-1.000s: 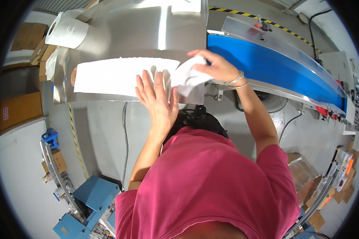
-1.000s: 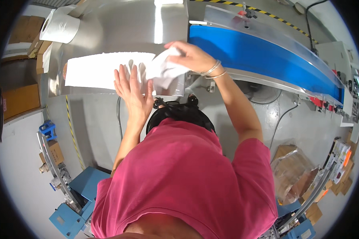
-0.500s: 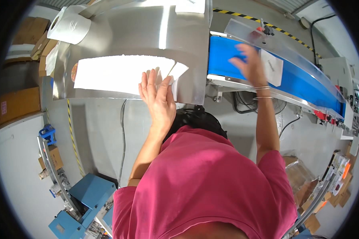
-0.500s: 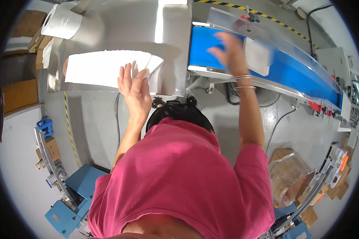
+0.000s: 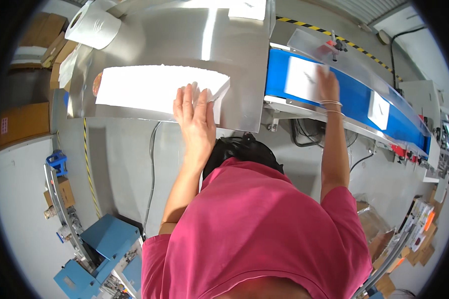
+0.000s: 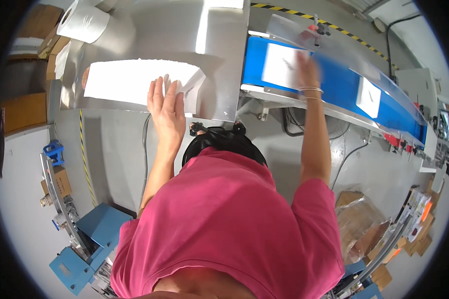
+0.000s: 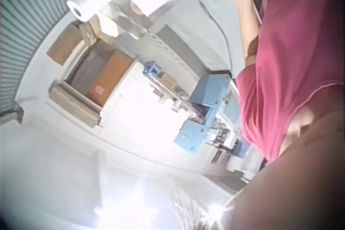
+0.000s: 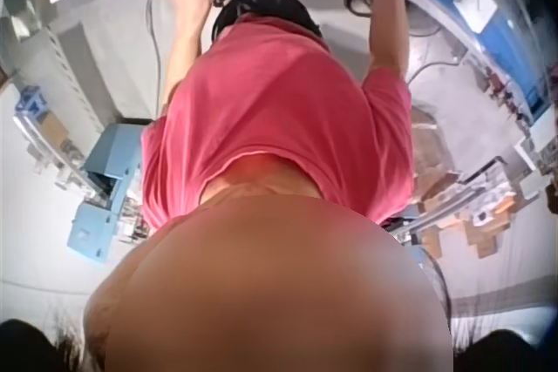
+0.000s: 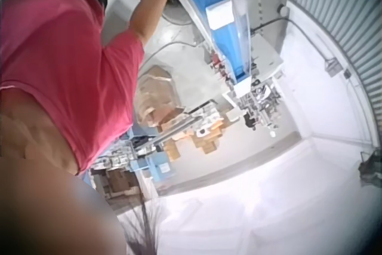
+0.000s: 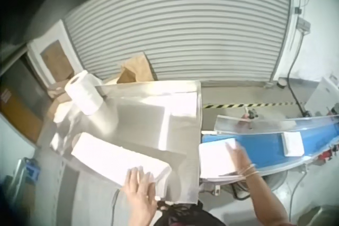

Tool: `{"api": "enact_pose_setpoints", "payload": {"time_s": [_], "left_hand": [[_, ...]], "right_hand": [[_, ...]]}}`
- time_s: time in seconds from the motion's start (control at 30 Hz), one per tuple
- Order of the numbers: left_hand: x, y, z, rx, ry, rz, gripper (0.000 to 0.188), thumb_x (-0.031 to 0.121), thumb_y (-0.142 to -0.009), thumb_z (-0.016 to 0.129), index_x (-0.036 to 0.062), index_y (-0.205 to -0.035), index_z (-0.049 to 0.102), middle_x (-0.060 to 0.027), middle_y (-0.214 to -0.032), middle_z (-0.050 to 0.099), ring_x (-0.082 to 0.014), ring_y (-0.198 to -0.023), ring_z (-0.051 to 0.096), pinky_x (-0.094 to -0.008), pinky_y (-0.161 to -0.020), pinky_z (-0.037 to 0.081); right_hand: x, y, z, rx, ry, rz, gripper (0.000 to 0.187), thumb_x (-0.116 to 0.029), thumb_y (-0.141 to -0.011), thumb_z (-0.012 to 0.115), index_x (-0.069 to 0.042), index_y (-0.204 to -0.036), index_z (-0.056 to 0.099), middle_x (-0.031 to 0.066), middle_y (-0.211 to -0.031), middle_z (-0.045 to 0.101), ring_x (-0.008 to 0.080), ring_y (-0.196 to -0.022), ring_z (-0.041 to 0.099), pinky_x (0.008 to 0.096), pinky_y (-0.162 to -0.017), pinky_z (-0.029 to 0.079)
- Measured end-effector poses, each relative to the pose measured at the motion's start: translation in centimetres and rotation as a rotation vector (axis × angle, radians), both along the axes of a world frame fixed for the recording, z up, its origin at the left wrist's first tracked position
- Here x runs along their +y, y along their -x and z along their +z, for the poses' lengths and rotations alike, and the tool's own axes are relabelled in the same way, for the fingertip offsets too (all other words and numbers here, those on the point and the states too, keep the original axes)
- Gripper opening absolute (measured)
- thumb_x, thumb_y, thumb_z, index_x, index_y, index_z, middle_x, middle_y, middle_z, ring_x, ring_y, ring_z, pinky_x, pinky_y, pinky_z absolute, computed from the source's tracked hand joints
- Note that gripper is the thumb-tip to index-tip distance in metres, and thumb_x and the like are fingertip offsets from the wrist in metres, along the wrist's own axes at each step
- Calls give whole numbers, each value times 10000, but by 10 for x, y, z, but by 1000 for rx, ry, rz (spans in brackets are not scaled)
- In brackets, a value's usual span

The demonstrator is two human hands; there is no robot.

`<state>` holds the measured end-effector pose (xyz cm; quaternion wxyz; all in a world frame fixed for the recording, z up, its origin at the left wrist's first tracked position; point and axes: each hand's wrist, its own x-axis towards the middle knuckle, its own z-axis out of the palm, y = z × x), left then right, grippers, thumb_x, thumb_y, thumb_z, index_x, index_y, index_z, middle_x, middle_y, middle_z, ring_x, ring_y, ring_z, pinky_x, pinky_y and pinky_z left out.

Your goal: Transferring stacks of paper napkins from a production line/container to a moving conveyor belt.

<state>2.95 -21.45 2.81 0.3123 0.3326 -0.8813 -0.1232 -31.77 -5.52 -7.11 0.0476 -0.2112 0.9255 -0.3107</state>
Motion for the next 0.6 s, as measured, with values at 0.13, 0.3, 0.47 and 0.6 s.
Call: {"api": "enact_pose_setpoints", "payload": {"time_s": [0.13,0.3,0.47,0.6], "left_hand": [[-1,0,-5,14,25,11,274,19,-804,632,53,-1075,643,-163,-1340,439,-388,-1280,340,-539,-1025,286],[0,-1,-4,-14,25,-10,254,27,-799,627,99,-1040,666,-136,-1369,422,-382,-1324,285,-561,-1055,193],[-5,-1,6,-48,2,-56,291,105,-818,634,123,-1107,645,-165,-1455,293,-417,-1357,199,-571,-1064,137],[-13,-7,7,-67,-6,41,336,125,-851,622,63,-1180,586,-201,-1406,357,-398,-1323,281,-493,-1038,288]], "right_hand": [[9,-33,52,488,-358,-277,548,-365,-759,710,-45,-1170,541,167,-1182,551,326,-1058,550,427,-837,462],[-58,-110,86,-249,321,784,550,-249,-693,792,-111,-1169,554,76,-1166,535,224,-1041,544,348,-869,471],[-113,-146,67,-178,433,1143,409,-193,-781,710,-81,-1143,557,98,-1211,504,201,-1077,510,299,-909,418],[-80,-104,36,-728,490,579,344,-240,-914,596,23,-1124,531,18,-1004,587,89,-833,529,228,-764,464]]}}
